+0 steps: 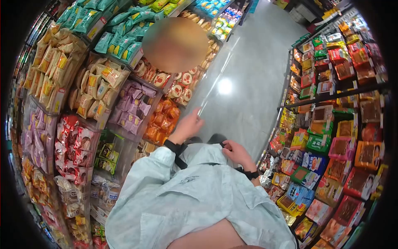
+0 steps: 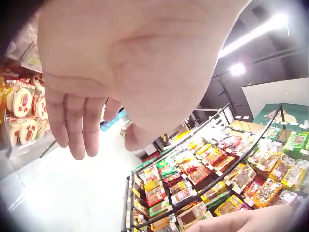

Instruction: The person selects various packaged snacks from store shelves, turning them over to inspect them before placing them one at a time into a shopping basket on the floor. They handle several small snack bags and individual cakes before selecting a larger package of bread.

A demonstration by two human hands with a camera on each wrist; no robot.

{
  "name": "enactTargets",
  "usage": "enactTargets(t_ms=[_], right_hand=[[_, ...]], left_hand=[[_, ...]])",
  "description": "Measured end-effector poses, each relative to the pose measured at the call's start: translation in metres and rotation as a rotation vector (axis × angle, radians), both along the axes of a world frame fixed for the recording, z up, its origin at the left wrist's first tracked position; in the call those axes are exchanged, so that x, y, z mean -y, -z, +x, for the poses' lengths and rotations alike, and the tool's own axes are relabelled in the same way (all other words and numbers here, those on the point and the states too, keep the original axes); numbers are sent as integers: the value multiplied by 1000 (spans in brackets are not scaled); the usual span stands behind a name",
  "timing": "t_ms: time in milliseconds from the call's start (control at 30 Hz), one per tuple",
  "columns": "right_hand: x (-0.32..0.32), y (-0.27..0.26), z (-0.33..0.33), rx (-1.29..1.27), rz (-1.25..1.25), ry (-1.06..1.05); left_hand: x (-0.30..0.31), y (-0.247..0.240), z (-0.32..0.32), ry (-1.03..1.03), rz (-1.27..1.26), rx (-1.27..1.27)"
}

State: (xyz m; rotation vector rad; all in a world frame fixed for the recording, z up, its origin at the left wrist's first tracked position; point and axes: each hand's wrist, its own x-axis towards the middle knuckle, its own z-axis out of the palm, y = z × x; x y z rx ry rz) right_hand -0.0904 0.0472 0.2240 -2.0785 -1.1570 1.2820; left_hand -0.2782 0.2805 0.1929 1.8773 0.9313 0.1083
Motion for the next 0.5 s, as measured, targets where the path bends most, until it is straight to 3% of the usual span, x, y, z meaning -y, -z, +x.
enactTargets(t_ms=[133, 333, 500], right_hand=[[-68, 5, 27, -178, -19, -108], [-187, 13, 98, -199, -30, -260], [-288, -13, 158, -188, 62, -311]], left_hand=[[-58, -14, 17, -175, 27, 75], [-140, 5, 31, -527, -11, 131], [-240, 40, 49, -1007, -379, 373]])
